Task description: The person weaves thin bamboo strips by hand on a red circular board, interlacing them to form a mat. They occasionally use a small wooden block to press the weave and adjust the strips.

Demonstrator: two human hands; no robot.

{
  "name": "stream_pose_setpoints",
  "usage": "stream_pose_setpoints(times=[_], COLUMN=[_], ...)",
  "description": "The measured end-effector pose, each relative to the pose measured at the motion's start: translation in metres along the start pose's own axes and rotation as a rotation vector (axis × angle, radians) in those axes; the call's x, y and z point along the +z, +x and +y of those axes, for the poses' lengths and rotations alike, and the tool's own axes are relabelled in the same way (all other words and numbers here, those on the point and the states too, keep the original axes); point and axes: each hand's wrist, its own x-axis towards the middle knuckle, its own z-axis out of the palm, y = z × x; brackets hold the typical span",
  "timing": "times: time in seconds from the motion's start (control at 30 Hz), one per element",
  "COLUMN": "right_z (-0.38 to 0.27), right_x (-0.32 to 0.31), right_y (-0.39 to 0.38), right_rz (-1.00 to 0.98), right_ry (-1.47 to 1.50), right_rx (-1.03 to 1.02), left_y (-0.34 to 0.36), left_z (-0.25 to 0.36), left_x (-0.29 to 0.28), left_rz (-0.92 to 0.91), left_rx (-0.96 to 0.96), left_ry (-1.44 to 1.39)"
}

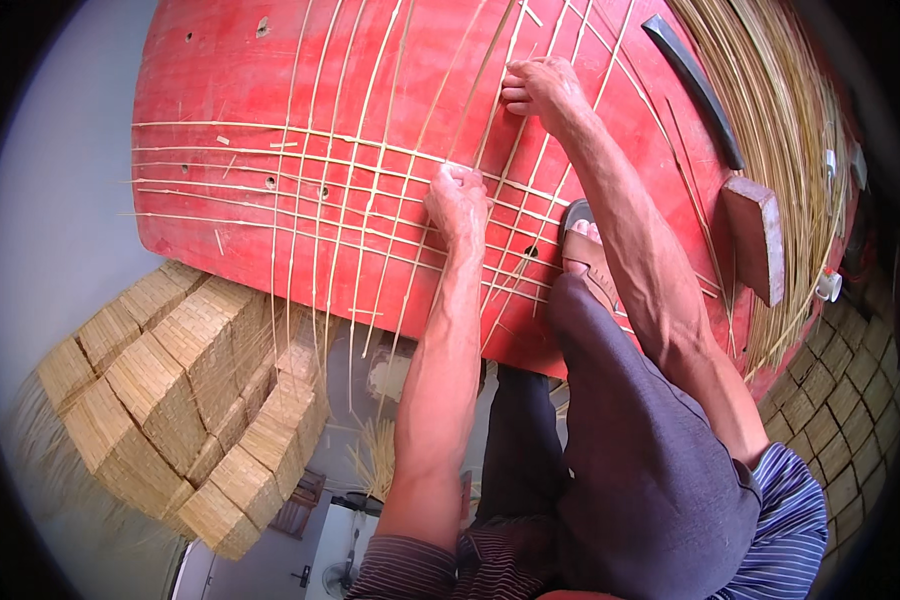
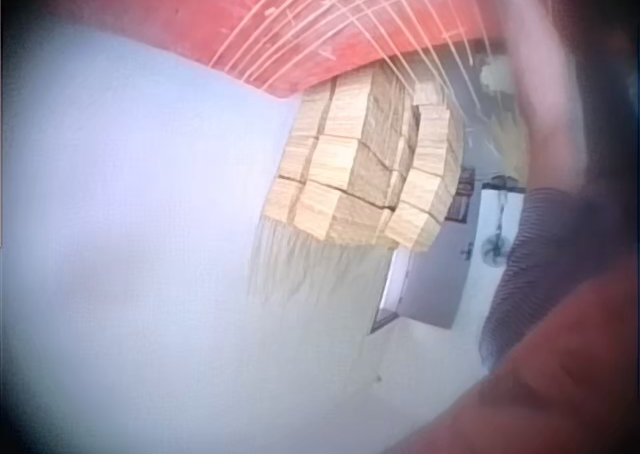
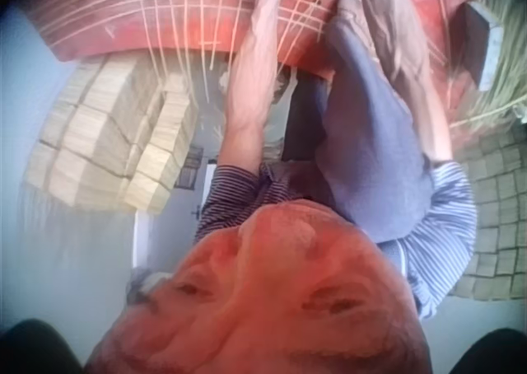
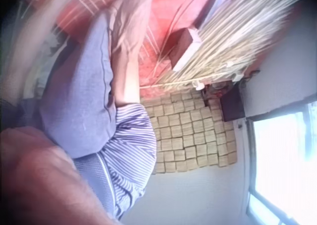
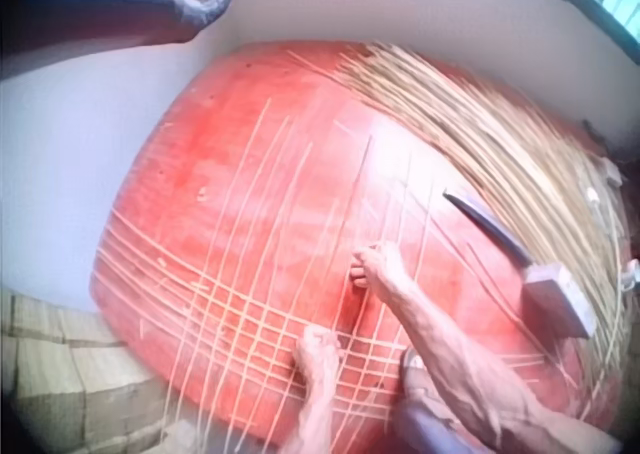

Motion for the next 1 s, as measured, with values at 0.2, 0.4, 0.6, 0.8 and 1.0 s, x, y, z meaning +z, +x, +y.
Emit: stream_pose_setpoints(times=[0.2,0.4,0.6,0.8,1.0], right_z=[0.003,0.047,0.055,0.059,0.034], right_x=[0.005,0.009,0.018,0.018,-0.003], right_y=[-0.008,-0.032,-0.086,-0.091,-0.06], right_rz=[0.034,-0.159,-0.159,-0.177,0.078], right_ry=[-0.067,-0.268,-0.541,-0.57,-0.189], right_rx=[0.042,-0.03,-0.396,-0.422,-0.278], left_y=[0.006,0.011,0.024,0.016,-0.005], left_z=[-0.004,-0.008,-0.032,-0.015,-0.005], left_x=[0.002,0.011,0.012,0.004,-0.007], left_rz=[-0.035,0.016,0.088,0.075,-0.068], left_rx=[-0.06,-0.074,-0.021,0.003,-0.008], left_ry=[-0.02,0.01,0.115,0.145,-0.003])
